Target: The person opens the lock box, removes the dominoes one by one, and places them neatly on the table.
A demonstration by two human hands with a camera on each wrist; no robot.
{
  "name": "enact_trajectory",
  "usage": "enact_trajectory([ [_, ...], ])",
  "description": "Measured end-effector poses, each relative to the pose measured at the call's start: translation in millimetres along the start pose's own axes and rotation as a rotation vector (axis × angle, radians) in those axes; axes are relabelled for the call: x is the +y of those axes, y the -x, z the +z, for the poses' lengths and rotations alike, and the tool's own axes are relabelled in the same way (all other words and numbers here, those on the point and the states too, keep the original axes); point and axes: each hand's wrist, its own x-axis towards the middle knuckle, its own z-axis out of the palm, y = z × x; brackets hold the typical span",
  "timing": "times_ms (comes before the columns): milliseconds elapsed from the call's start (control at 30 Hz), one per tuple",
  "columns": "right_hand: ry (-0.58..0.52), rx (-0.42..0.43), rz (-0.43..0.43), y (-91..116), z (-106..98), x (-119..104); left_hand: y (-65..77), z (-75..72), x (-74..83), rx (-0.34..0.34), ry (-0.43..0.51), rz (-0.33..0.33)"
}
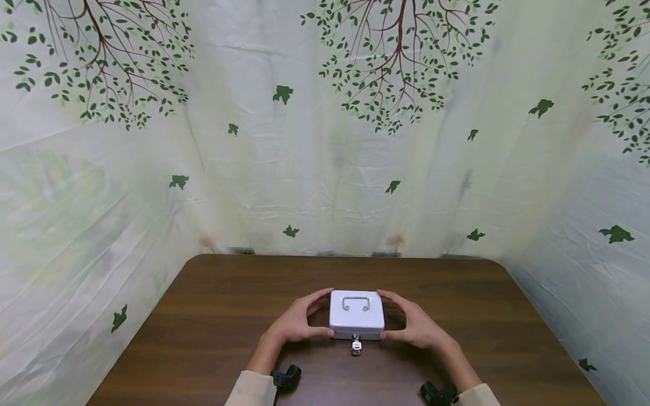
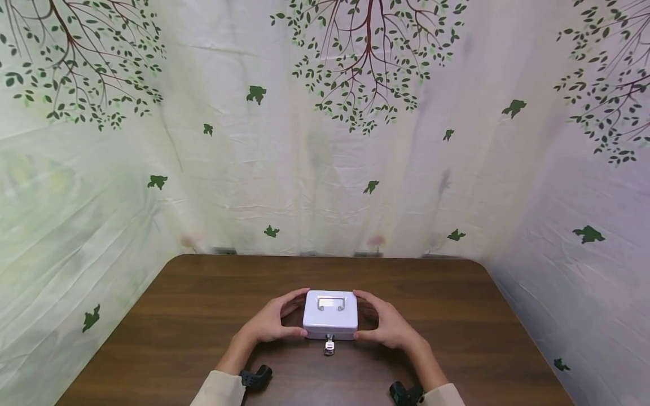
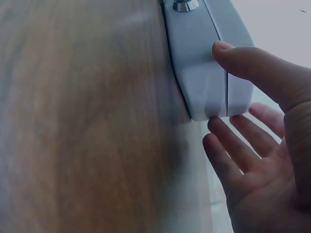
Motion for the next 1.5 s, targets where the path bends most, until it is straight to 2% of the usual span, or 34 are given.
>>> enact_trajectory([
  [233,0.007,0.002,-0.043,1.0,-2.0,0.3,0.6,-0.7,1.6,0.001,-0.013,-0.016],
  [467,-0.037,0.003,-0.056,1.8,-2.0,2.2,0.1,-0.7,0.1,0.001,-0.03,-0.018],
  [800,-0.07,0.013,-0.006,2.1,-1.7,0.2,0.7,0.0,1.1,0.012,-0.009,0.012],
  [1000,-0.078,0.02,0.009,1.1,-1.6,1.0,0.7,-0.4,1.8,0.018,-0.014,-0.035],
  [1267,-0.117,-0.001,-0.043,-0.5,-2.7,6.9,0.7,-1.2,4.4,0.009,0.011,-0.049],
  [1500,-0.104,0.011,-0.034,-6.0,-6.8,5.5,-0.3,-1.1,6.9,0.024,0.026,-0.078],
])
